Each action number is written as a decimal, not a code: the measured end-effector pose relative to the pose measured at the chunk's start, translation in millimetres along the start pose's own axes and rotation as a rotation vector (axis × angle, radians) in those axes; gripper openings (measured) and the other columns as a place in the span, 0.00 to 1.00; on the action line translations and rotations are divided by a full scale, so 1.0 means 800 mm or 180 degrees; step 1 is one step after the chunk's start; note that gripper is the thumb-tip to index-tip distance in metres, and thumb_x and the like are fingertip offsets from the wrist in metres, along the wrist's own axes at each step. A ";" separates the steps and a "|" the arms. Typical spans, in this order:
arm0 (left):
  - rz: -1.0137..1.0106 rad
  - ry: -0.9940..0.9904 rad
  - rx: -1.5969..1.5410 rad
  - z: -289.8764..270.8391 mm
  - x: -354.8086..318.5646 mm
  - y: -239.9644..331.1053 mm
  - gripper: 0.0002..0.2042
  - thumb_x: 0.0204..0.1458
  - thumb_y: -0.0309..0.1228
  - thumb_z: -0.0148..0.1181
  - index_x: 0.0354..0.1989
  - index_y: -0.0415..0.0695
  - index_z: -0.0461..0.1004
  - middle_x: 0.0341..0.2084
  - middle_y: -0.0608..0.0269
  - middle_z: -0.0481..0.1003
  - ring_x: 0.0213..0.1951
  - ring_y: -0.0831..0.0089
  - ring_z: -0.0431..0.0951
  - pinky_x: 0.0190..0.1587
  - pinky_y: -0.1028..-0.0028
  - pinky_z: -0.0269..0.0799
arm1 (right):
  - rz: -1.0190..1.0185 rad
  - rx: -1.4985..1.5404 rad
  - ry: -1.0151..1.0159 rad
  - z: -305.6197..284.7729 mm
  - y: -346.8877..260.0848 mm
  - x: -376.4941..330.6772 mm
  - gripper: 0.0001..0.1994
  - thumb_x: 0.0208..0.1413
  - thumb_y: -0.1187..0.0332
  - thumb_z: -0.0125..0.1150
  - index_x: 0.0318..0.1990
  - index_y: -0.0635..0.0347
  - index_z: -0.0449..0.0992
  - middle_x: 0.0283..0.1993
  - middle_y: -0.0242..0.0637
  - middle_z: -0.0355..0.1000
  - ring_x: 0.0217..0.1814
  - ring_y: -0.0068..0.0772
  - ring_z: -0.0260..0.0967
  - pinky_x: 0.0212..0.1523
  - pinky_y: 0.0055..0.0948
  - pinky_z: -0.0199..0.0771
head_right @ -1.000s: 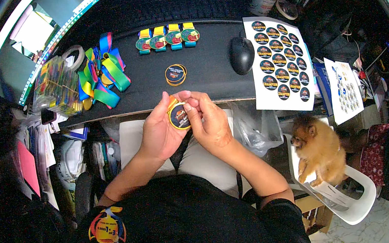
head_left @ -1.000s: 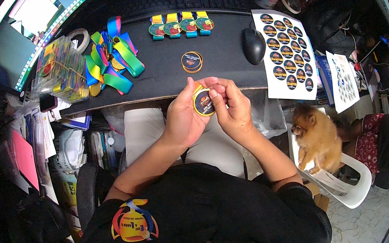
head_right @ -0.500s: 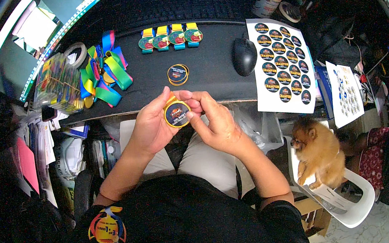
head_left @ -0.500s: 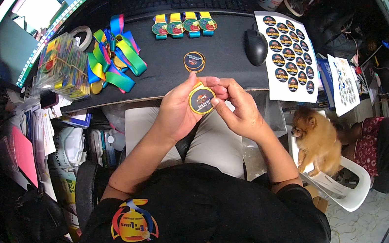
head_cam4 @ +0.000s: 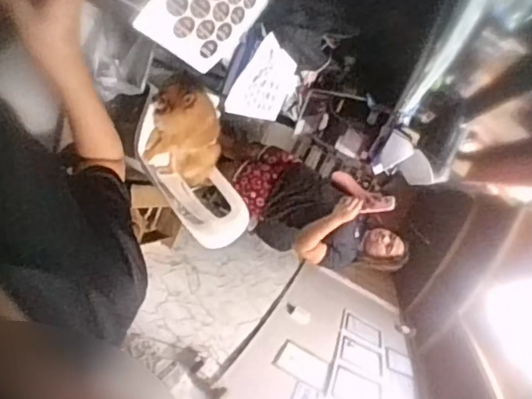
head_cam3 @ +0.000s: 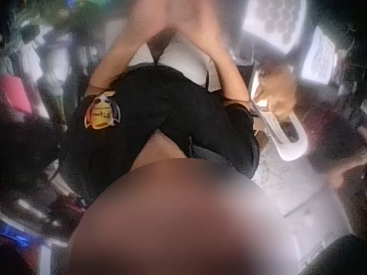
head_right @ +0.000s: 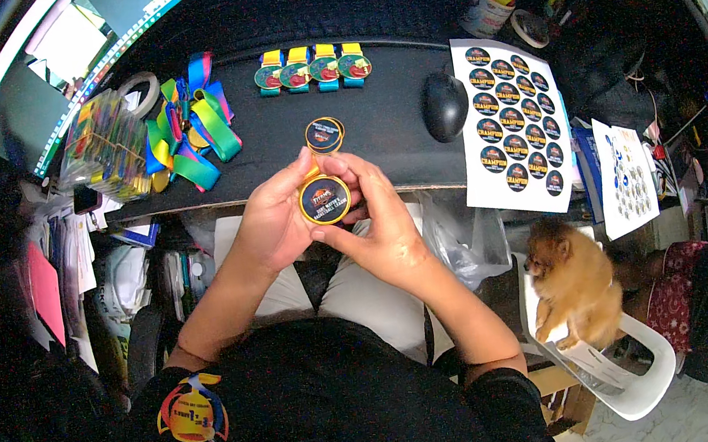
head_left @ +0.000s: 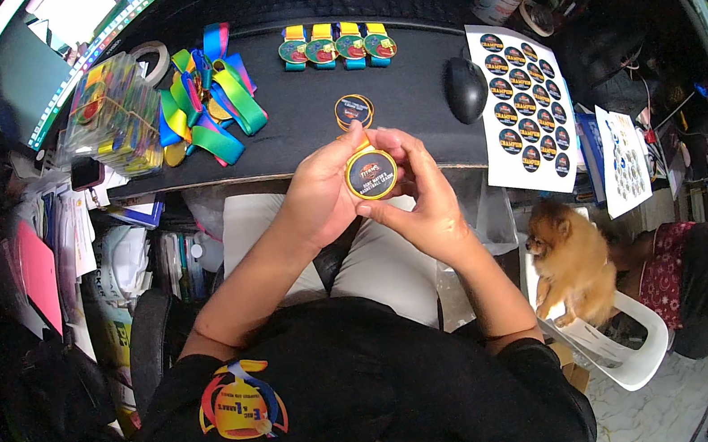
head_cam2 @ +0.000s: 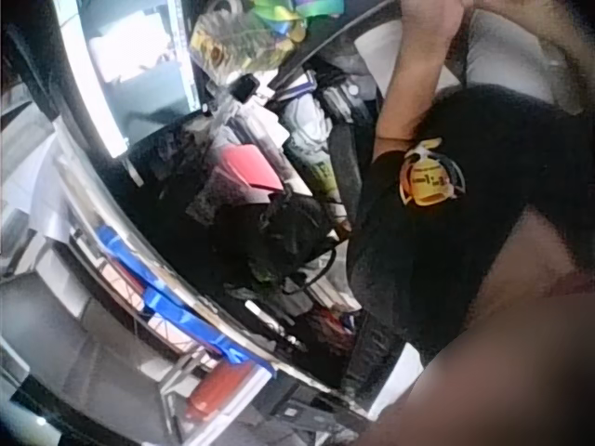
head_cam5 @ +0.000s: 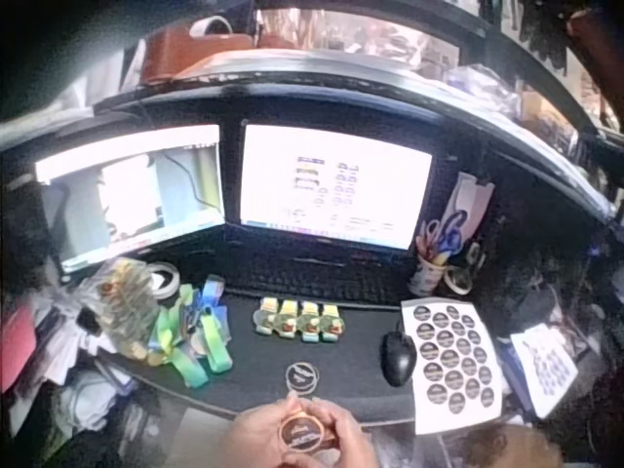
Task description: The person assembles medals by attaching circular stickers to the center of colorful ribbons. They repeatedly pick up a ribbon, apply a sticker, and place the finished medal on the desk.
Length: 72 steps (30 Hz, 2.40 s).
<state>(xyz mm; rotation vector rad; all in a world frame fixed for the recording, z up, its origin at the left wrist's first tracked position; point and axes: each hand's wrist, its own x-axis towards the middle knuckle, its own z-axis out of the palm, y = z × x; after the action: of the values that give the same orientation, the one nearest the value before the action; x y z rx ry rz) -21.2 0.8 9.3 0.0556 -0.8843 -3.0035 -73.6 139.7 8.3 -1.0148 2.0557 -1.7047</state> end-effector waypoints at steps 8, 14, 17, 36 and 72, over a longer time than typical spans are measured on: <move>0.1102 0.0595 0.0492 0.021 -0.025 0.002 0.16 0.66 0.39 0.36 0.47 0.41 0.67 0.51 0.57 0.67 0.55 0.73 0.64 0.58 0.69 0.57 | 0.0317 0.1655 -0.0298 0.004 -0.002 -0.004 0.14 0.53 0.80 0.58 0.48 0.63 0.67 0.57 0.41 0.62 0.58 0.31 0.63 0.58 0.32 0.65; 0.0963 0.0143 0.0435 0.016 -0.047 0.014 0.21 0.65 0.43 0.34 0.44 0.38 0.70 0.66 0.46 0.49 0.61 0.68 0.60 0.61 0.68 0.56 | 0.0577 0.1692 -0.0646 0.023 -0.016 0.003 0.15 0.56 0.77 0.58 0.50 0.60 0.64 0.54 0.36 0.64 0.55 0.26 0.63 0.57 0.28 0.63; 0.1500 0.0321 0.1189 0.022 -0.051 0.015 0.21 0.65 0.44 0.34 0.43 0.39 0.71 0.67 0.46 0.48 0.61 0.67 0.60 0.61 0.66 0.56 | 0.0268 0.1496 -0.0428 0.029 -0.023 -0.001 0.08 0.56 0.76 0.59 0.41 0.62 0.68 0.47 0.33 0.68 0.50 0.21 0.64 0.54 0.23 0.62; 0.3845 -0.0539 0.0455 0.005 -0.196 0.190 0.20 0.66 0.41 0.36 0.19 0.49 0.58 0.13 0.72 0.54 0.13 0.83 0.52 0.19 0.80 0.53 | 0.1233 0.1160 0.0631 -0.087 0.044 0.048 0.14 0.56 0.73 0.57 0.50 0.63 0.72 0.26 0.24 0.69 0.18 0.12 0.58 0.17 0.14 0.56; 0.0578 0.0835 0.2930 -0.010 -0.063 0.055 0.22 0.64 0.51 0.27 0.47 0.48 0.62 0.18 0.73 0.59 0.18 0.88 0.53 0.20 0.85 0.46 | -0.0074 0.1071 0.0616 0.082 -0.018 0.034 0.07 0.51 0.78 0.59 0.39 0.63 0.77 0.43 0.37 0.68 0.43 0.23 0.66 0.41 0.20 0.69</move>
<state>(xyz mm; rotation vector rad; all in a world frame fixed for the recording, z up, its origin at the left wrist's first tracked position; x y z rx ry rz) 29.3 -39.4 28.4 0.3344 -1.9759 -2.1088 -47.5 71.7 10.8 -0.7957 1.7787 -2.1417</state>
